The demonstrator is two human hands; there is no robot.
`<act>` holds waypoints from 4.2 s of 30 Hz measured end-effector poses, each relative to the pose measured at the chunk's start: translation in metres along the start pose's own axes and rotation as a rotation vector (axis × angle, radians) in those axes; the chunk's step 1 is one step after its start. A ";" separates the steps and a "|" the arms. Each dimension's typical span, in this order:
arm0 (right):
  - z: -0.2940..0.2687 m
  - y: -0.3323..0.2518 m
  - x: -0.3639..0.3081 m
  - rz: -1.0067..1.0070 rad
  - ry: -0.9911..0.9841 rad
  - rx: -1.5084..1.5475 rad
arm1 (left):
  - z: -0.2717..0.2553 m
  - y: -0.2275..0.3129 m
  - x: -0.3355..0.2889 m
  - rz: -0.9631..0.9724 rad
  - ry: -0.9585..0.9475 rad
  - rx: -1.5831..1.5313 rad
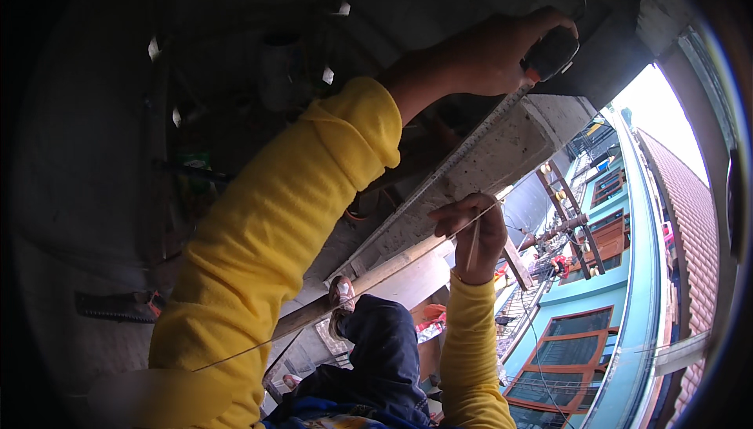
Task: The person uses a tape measure to measure a distance on a concrete wall and then uses a spirit level to check the alignment of a string line. The person repeatedly adjusts the level and string line to ensure they are level.
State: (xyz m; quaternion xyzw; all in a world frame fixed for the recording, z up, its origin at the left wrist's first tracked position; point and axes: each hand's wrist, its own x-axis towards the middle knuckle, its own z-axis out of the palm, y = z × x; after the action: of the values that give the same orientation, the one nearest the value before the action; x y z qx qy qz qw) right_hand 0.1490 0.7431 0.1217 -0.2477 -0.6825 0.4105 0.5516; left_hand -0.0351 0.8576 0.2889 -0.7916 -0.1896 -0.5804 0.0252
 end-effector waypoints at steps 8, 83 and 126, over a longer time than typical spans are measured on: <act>0.000 -0.001 0.041 -0.565 0.326 -0.749 | 0.001 0.001 0.003 0.015 0.014 0.002; 0.003 -0.003 0.077 -0.671 0.435 -0.914 | -0.010 0.006 0.001 0.019 0.032 -0.046; 0.007 -0.001 0.080 -0.690 0.440 -0.967 | -0.017 0.004 -0.006 0.015 0.053 -0.053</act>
State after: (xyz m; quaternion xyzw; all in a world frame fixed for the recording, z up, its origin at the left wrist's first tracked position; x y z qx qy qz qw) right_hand 0.1211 0.8034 0.1660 -0.3132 -0.7021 -0.2062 0.6054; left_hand -0.0509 0.8477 0.2896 -0.7779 -0.1672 -0.6056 0.0135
